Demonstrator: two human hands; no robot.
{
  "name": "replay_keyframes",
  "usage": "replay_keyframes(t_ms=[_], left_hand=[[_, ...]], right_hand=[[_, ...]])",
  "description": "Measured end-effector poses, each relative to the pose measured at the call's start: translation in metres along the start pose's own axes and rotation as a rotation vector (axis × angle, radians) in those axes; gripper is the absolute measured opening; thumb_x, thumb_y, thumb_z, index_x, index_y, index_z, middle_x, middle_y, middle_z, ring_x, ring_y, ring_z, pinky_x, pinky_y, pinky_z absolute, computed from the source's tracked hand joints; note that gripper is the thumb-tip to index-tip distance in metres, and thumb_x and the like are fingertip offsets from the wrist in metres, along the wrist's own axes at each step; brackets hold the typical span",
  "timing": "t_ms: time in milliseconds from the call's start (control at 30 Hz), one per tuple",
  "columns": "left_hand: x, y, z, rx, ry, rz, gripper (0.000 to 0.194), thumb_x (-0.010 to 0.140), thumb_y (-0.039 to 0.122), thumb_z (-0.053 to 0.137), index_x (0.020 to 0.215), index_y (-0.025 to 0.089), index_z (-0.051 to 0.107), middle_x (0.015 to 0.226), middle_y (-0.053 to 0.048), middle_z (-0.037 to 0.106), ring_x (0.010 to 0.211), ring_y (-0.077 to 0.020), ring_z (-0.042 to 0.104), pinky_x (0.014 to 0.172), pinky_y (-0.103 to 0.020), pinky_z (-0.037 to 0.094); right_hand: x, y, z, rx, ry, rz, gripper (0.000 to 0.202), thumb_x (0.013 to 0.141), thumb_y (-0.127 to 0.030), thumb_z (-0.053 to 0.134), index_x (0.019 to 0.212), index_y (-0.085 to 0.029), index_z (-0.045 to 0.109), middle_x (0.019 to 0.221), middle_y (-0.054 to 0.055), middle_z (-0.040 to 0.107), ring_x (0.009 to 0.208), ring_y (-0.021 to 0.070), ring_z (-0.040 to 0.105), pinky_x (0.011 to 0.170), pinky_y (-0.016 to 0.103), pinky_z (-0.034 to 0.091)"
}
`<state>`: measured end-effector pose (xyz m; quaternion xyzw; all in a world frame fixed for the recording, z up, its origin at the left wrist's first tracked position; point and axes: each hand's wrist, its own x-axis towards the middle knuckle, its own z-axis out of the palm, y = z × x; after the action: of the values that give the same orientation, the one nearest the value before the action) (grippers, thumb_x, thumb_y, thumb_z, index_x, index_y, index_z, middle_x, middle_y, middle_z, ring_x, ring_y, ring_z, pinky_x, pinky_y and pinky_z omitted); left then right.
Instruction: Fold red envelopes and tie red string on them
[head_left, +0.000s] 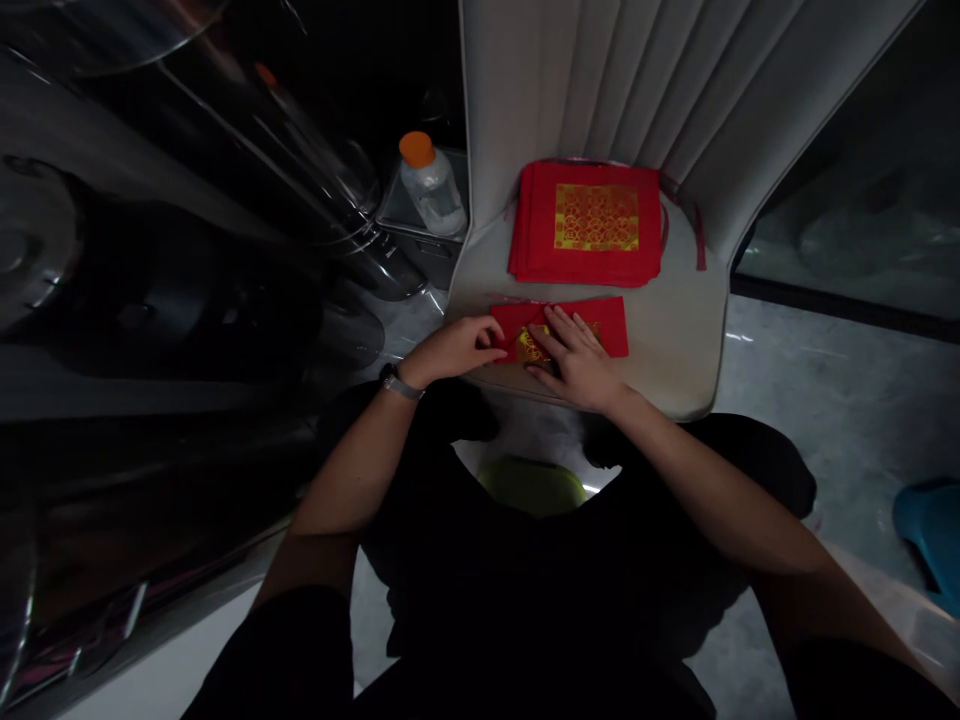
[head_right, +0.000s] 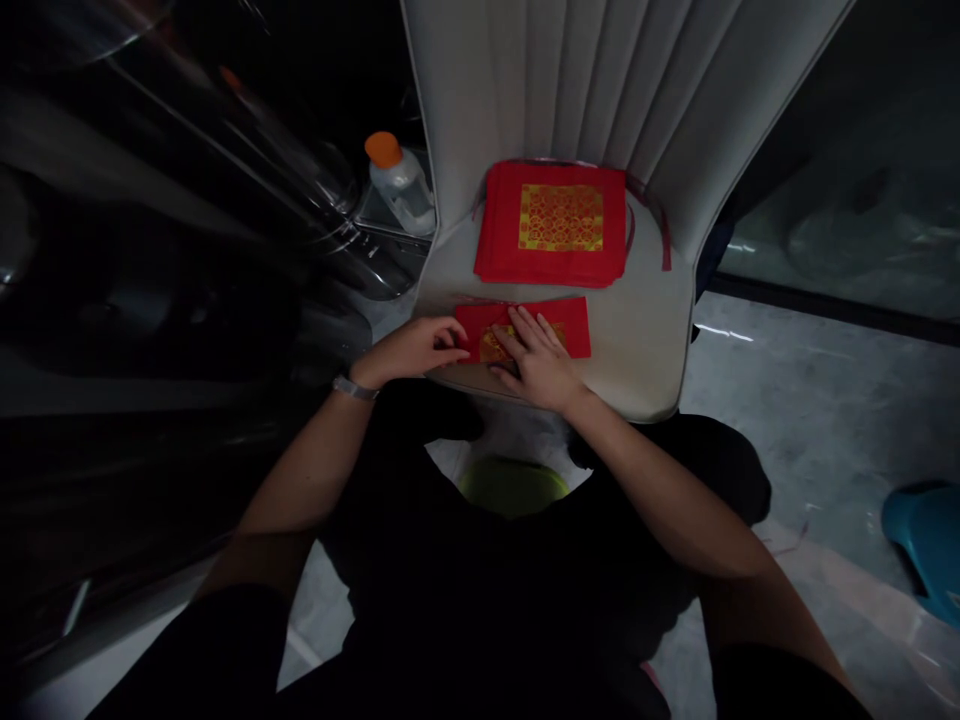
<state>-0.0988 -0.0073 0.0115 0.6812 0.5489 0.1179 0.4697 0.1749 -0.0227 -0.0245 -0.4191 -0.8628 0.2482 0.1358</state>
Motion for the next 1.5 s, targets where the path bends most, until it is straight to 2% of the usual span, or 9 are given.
replay_keyframes(t_ms=[233,400,600,767,933,1067,1167,1300,1500], left_hand=[[-0.007,0.008,0.005,0.339,0.19,0.266,0.024,0.1,0.036,0.076,0.117,0.021,0.082,0.119,-0.009,0.073,0.107,-0.0241,0.073,0.105,-0.039,0.057],[-0.014,0.008,0.016,0.371,0.068,0.281,0.036,0.096,0.02,0.08,0.132,0.021,0.074,0.129,-0.008,0.071,0.111,-0.0224,0.073,0.107,-0.037,0.059],[-0.023,0.024,0.019,0.528,0.074,0.209,0.021,0.1,0.013,0.069,0.119,0.02,0.074,0.117,-0.007,0.074,0.108,-0.0244,0.073,0.101,-0.039,0.059],[-0.015,0.051,0.031,0.635,0.288,0.373,0.033,0.103,0.019,0.062,0.134,0.018,0.071,0.138,-0.014,0.067,0.131,-0.0313,0.062,0.118,-0.05,0.05],[-0.008,0.054,0.043,0.696,0.118,0.391,0.035,0.105,0.041,0.065,0.128,0.017,0.076,0.14,-0.014,0.07,0.133,-0.0358,0.062,0.121,-0.057,0.045],[0.003,0.059,0.046,0.726,0.175,0.305,0.038,0.111,0.045,0.057,0.118,0.015,0.078,0.119,-0.015,0.075,0.117,-0.0353,0.067,0.112,-0.058,0.05],[0.015,0.061,0.054,0.699,0.249,0.374,0.04,0.11,0.04,0.059,0.136,0.012,0.072,0.135,-0.019,0.071,0.129,-0.0368,0.064,0.116,-0.057,0.049],[0.024,0.048,0.071,0.666,0.217,0.424,0.059,0.112,0.038,0.055,0.161,0.005,0.052,0.173,-0.024,0.044,0.165,-0.0395,0.038,0.136,-0.057,0.03],[0.016,0.028,0.075,0.719,0.167,0.369,0.081,0.112,0.053,0.052,0.175,0.006,0.031,0.182,-0.02,0.028,0.172,-0.0399,0.021,0.141,-0.063,0.013]], right_hand=[[0.003,-0.005,0.0,-0.078,-0.023,0.025,0.079,0.101,-0.054,0.067,0.17,-0.022,0.046,0.186,0.015,0.024,0.17,0.044,0.025,0.135,0.068,0.026],[0.004,-0.006,0.004,-0.156,-0.005,0.001,0.078,0.102,-0.055,0.066,0.169,-0.019,0.049,0.184,0.019,0.028,0.167,0.0466,0.029,0.133,0.066,0.027],[0.005,-0.007,0.01,-0.149,0.025,-0.018,0.081,0.099,-0.056,0.068,0.167,-0.017,0.049,0.183,0.02,0.03,0.166,0.046,0.029,0.134,0.066,0.024],[0.007,0.007,0.006,0.14,0.084,0.012,0.092,0.095,-0.04,0.065,0.175,-0.015,0.027,0.177,0.021,0.042,0.163,0.043,0.038,0.131,0.07,0.032],[0.016,0.044,-0.004,0.624,0.219,0.079,0.085,0.104,-0.031,0.045,0.179,-0.031,0.004,0.176,0.013,0.046,0.155,0.0319,0.054,0.123,0.061,0.049],[0.014,0.077,-0.023,0.478,0.397,0.179,0.066,0.109,-0.046,0.05,0.172,-0.03,0.037,0.163,0.013,0.06,0.143,0.0319,0.063,0.122,0.058,0.051],[0.005,0.09,-0.038,0.119,0.333,0.239,0.059,0.098,-0.05,0.073,0.148,-0.02,0.069,0.155,0.019,0.065,0.145,0.042,0.058,0.126,0.067,0.043],[-0.004,0.089,-0.045,-0.061,0.236,0.244,0.053,0.098,-0.045,0.075,0.143,-0.019,0.073,0.16,0.02,0.059,0.146,0.0459,0.055,0.123,0.071,0.043],[-0.003,0.085,-0.047,-0.061,0.261,0.254,0.044,0.097,-0.042,0.076,0.136,-0.022,0.074,0.144,0.018,0.067,0.135,0.0417,0.06,0.117,0.066,0.049]])
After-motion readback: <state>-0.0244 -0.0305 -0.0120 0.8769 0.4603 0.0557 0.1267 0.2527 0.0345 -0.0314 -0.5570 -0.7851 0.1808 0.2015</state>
